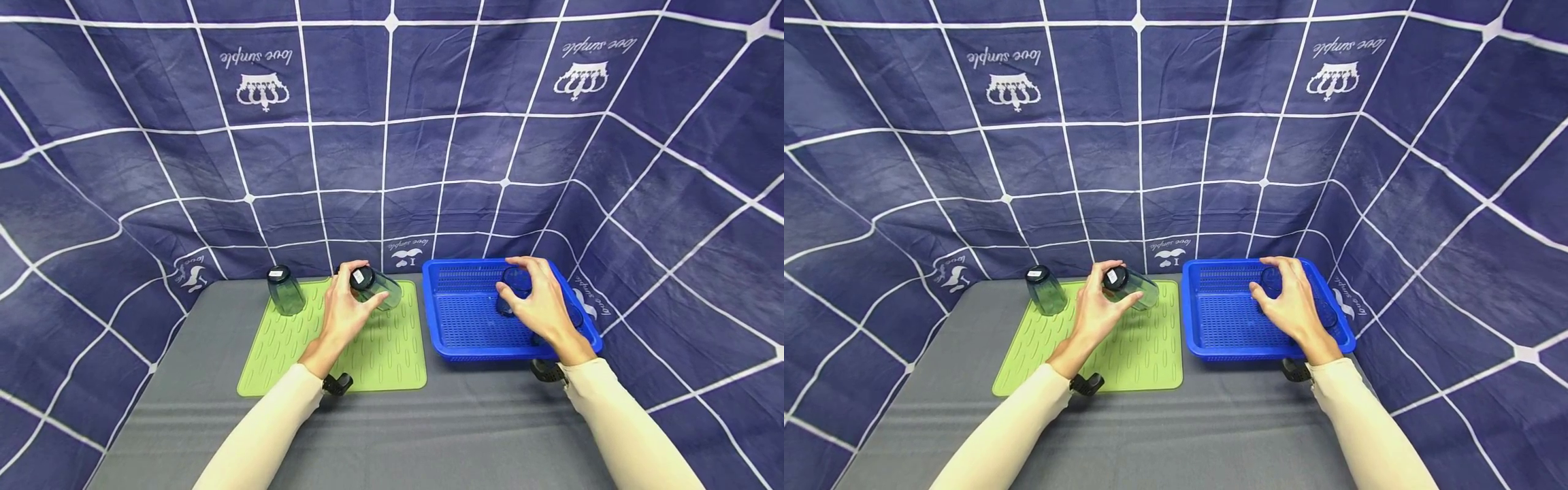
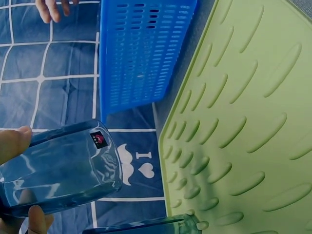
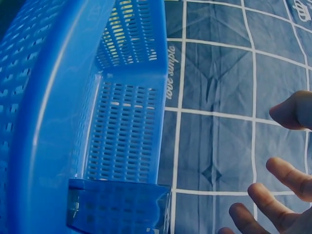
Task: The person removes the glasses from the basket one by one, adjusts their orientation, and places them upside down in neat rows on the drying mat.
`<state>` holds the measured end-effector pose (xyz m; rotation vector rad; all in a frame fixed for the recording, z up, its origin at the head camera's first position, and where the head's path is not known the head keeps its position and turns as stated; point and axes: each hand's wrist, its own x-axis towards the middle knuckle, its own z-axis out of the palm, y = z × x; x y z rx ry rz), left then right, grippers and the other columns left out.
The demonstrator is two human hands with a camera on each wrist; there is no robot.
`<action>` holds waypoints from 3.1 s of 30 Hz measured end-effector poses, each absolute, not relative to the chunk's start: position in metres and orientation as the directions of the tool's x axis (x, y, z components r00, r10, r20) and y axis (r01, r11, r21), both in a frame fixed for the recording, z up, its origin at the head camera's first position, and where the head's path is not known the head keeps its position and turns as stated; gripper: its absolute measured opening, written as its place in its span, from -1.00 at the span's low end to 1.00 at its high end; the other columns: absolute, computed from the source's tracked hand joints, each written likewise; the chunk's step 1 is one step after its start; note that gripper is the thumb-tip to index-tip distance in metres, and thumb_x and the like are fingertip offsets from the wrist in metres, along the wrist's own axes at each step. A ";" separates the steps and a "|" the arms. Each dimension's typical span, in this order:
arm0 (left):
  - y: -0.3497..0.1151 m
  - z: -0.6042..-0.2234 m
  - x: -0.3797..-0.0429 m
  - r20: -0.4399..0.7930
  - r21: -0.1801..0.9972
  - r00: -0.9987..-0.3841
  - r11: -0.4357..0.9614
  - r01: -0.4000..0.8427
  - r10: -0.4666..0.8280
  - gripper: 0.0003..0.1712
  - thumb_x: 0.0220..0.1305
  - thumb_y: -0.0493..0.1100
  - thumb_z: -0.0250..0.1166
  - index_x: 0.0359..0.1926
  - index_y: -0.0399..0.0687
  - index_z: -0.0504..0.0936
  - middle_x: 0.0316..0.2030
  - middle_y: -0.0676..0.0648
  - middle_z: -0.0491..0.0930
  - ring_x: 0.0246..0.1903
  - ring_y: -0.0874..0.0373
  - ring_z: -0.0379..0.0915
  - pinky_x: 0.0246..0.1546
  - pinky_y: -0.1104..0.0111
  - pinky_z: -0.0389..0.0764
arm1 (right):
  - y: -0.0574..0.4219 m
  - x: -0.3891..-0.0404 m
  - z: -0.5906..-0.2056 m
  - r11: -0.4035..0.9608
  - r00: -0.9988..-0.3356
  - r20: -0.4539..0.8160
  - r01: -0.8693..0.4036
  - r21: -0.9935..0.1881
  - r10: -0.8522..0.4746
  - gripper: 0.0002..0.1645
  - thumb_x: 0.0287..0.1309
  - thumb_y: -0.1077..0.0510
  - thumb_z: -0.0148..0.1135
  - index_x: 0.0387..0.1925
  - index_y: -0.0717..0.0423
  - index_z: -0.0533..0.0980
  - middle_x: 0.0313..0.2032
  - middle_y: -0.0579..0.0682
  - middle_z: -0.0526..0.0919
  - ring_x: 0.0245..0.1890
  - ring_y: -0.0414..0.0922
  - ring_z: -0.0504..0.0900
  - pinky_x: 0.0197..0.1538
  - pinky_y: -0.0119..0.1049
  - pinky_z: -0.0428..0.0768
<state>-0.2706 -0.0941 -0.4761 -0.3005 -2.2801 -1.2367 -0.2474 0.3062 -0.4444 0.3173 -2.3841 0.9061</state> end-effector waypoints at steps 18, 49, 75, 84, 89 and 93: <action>-0.086 -0.484 -0.285 0.543 0.689 -0.840 0.576 0.439 -0.010 -0.05 0.10 -0.15 0.88 0.47 0.04 0.61 -0.06 -0.25 0.79 -0.13 -0.15 0.60 -0.08 0.13 0.57 | 0.317 -0.259 -0.443 0.779 -0.859 0.510 -0.348 -0.522 -0.043 -0.25 0.28 0.07 0.64 0.43 0.22 0.63 0.38 0.40 0.64 0.46 0.39 0.57 0.49 0.40 0.48; -0.063 -0.509 -0.321 0.495 0.696 -0.868 0.581 0.421 0.037 -0.09 0.10 -0.19 0.87 0.43 -0.03 0.62 0.38 -0.28 0.80 0.30 -0.38 0.67 0.46 -0.19 0.64 | 0.334 -0.274 -0.448 0.828 -0.909 0.405 -0.299 -0.475 -0.096 -0.10 0.20 0.06 0.70 0.50 0.25 0.57 0.46 0.54 0.54 0.50 0.55 0.48 0.48 0.53 0.44; -0.045 -0.557 -0.369 0.546 0.666 -0.837 0.584 0.465 0.043 -0.05 0.01 -0.12 0.90 0.43 0.16 0.64 0.24 -0.30 0.83 0.08 -0.36 0.64 0.27 -0.20 0.64 | 0.341 -0.283 -0.453 0.844 -0.944 0.316 -0.242 -0.478 -0.092 -0.03 0.19 0.03 0.72 0.55 0.26 0.54 0.52 0.54 0.49 0.55 0.58 0.43 0.57 0.55 0.39; -0.039 -0.564 -0.378 0.561 0.649 -0.826 0.587 0.484 0.062 0.00 -0.01 -0.18 0.91 0.46 0.13 0.65 0.22 -0.31 0.84 0.04 -0.38 0.62 0.22 -0.21 0.62 | 0.341 -0.286 -0.455 0.850 -0.954 0.288 -0.219 -0.479 -0.083 -0.02 0.23 0.03 0.70 0.58 0.27 0.51 0.54 0.58 0.45 0.55 0.63 0.41 0.57 0.57 0.40; -0.040 -0.572 -0.385 0.567 0.630 -0.821 0.604 0.487 0.071 0.03 -0.04 -0.17 0.93 0.47 0.15 0.67 0.24 -0.26 0.85 0.01 -0.36 0.64 0.16 -0.17 0.65 | 0.340 -0.288 -0.458 0.856 -0.965 0.249 -0.195 -0.479 -0.081 0.03 0.25 0.02 0.69 0.62 0.29 0.46 0.56 0.61 0.42 0.58 0.61 0.39 0.60 0.56 0.40; -0.043 -0.569 -0.383 0.576 0.604 -0.812 0.621 0.500 0.093 0.04 -0.05 -0.18 0.94 0.48 0.12 0.66 0.24 -0.25 0.86 0.01 -0.38 0.68 0.14 -0.17 0.65 | 0.355 -0.307 -0.482 0.863 -0.959 0.264 -0.218 -0.456 -0.103 0.12 0.19 -0.11 0.73 0.62 0.30 0.45 0.48 0.62 0.49 0.53 0.55 0.44 0.55 0.53 0.46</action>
